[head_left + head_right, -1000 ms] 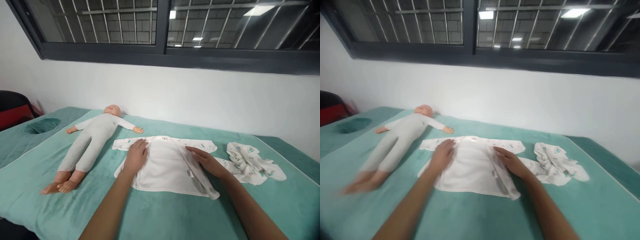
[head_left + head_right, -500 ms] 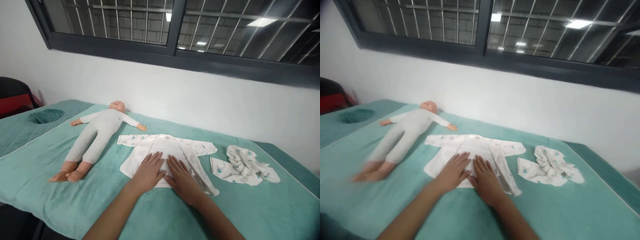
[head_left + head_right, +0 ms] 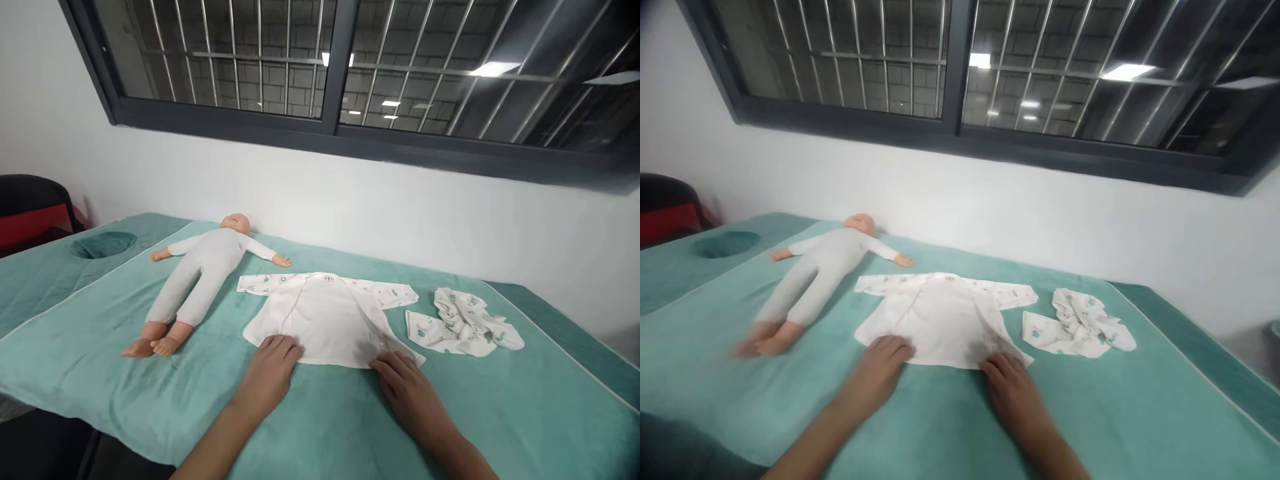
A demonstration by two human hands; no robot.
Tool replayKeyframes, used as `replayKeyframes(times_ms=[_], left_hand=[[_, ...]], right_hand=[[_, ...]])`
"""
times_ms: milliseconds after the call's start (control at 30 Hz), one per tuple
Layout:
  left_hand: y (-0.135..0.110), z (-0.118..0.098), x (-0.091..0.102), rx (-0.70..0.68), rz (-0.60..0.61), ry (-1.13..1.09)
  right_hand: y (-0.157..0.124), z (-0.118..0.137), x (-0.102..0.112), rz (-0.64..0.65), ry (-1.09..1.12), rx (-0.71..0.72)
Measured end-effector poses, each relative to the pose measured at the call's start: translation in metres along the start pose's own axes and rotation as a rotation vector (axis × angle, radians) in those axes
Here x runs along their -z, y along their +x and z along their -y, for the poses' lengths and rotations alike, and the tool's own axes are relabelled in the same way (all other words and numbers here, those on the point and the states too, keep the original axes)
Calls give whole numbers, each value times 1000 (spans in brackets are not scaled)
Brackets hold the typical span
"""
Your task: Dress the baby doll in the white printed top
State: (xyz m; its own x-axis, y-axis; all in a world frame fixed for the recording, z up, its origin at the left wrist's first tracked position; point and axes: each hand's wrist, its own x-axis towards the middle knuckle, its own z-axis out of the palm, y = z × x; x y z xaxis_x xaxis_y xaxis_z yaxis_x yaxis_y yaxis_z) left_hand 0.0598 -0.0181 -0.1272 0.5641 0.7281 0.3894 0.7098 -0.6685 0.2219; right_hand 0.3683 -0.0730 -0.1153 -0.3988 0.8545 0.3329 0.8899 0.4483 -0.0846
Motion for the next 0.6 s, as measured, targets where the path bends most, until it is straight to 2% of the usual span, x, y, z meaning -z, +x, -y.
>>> replayKeyframes(times_ms=[133, 233, 333, 400, 467, 533, 600], left_hand=[[-5, -4, 8, 62, 90, 21], [-6, -4, 23, 74, 131, -48], [4, 13, 51, 129, 88, -108], [15, 41, 77, 219, -22, -93], [26, 83, 104, 371, -175, -41], [30, 133, 127, 582, -303, 15], [28, 182, 141, 809, -370, -74]], right_hand=[[3, 2, 6, -10, 21, 7], [8, 10, 20, 97, 97, 13], [31, 31, 40, 228, 298, 54], [65, 49, 48, 287, 491, 54], [116, 63, 48, 315, 707, -4], [184, 73, 35, 268, 924, -82], [262, 78, 12, 194, 1078, -211]])
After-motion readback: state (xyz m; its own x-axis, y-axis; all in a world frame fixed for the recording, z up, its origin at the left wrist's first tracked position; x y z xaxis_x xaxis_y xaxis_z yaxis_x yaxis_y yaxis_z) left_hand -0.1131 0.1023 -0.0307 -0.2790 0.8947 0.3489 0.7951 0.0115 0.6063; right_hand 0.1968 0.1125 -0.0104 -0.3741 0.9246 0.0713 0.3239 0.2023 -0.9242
